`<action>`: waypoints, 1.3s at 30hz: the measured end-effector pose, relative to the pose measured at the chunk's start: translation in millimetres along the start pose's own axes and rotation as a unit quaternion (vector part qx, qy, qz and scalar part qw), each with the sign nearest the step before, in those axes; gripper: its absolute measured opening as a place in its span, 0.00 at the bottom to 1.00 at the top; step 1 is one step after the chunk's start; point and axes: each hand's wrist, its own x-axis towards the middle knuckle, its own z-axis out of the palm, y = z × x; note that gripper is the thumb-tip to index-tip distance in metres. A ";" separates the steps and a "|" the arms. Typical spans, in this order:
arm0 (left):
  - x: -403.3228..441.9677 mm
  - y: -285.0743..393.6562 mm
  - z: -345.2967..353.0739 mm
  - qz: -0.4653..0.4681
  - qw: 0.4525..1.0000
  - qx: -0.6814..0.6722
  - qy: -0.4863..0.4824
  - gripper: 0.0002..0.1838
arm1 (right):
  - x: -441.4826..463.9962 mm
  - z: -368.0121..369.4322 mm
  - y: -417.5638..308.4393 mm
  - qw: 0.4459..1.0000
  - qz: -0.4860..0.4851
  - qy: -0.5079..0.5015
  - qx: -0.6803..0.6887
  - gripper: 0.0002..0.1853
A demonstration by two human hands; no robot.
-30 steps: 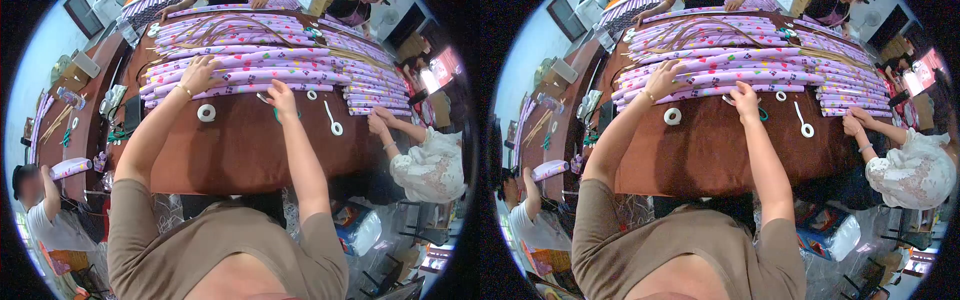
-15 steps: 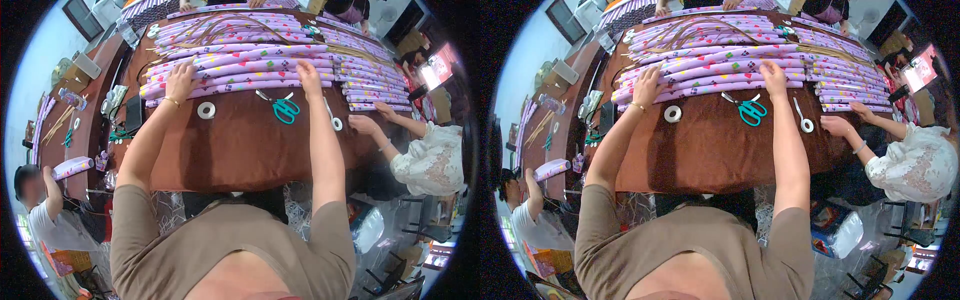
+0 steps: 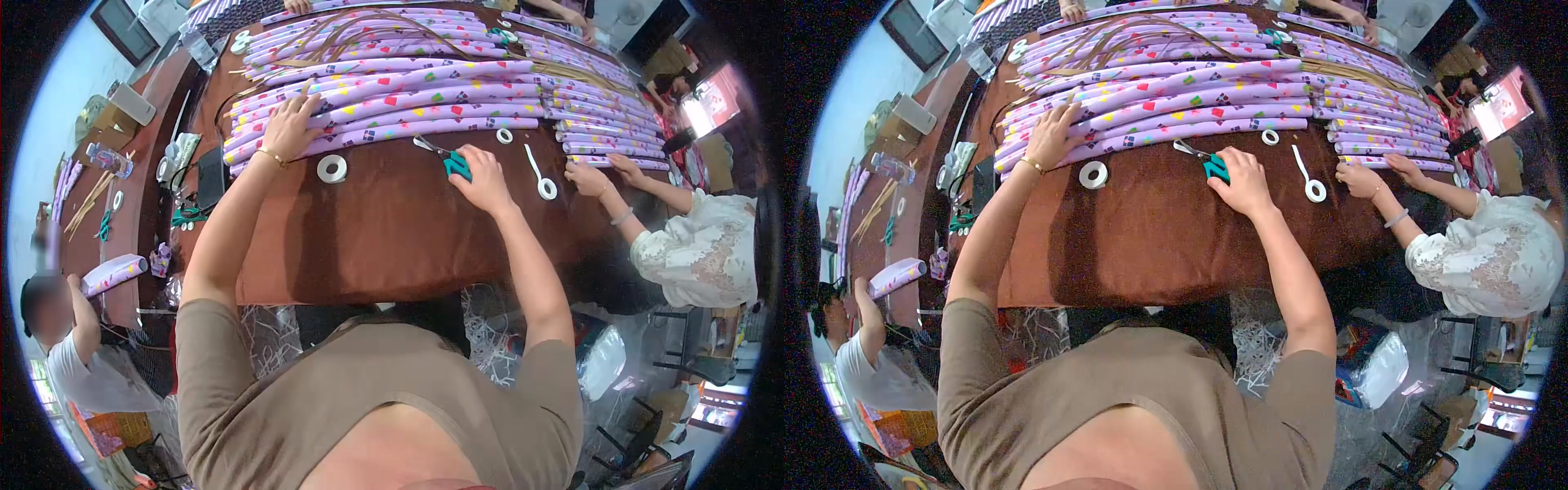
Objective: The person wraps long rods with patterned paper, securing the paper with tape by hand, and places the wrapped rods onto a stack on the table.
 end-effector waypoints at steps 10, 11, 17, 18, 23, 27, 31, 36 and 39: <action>5.4 -1.8 -0.2 0.008 0.998 0.003 -0.056 0.36 | -29.8 -24.1 46.1 0.986 0.099 0.068 -0.113 0.22; 2.9 -0.1 1.9 0.010 0.999 0.004 -0.030 0.37 | -33.3 -23.5 46.9 0.984 0.091 0.102 -0.113 0.21; -16.8 18.0 11.9 0.000 0.991 0.052 0.123 0.33 | -44.7 -6.9 35.1 0.977 0.057 0.173 -0.115 0.20; -22.9 20.0 11.3 0.008 0.991 0.028 0.133 0.31 | -44.9 -5.1 38.1 0.975 0.053 0.184 -0.116 0.20; -64.6 40.1 8.0 0.032 0.996 -0.056 0.059 0.13 | -44.7 -9.1 32.9 0.975 0.041 0.190 -0.111 0.18; -87.9 58.4 11.4 0.009 0.999 -0.043 0.023 0.16 | -45.5 -9.9 30.6 0.975 0.048 0.181 -0.117 0.17; -96.5 62.7 6.2 -0.008 0.996 -0.083 0.023 0.18 | -47.2 -9.9 28.7 0.967 0.077 0.196 -0.144 0.16; -105.9 60.5 3.3 0.021 0.996 -0.091 0.007 0.15 | -48.6 -6.7 32.2 0.964 0.093 0.203 -0.142 0.14; -116.2 59.1 -7.6 0.015 0.996 -0.085 0.015 0.14 | -48.8 -11.0 27.0 0.957 0.123 0.203 -0.166 0.14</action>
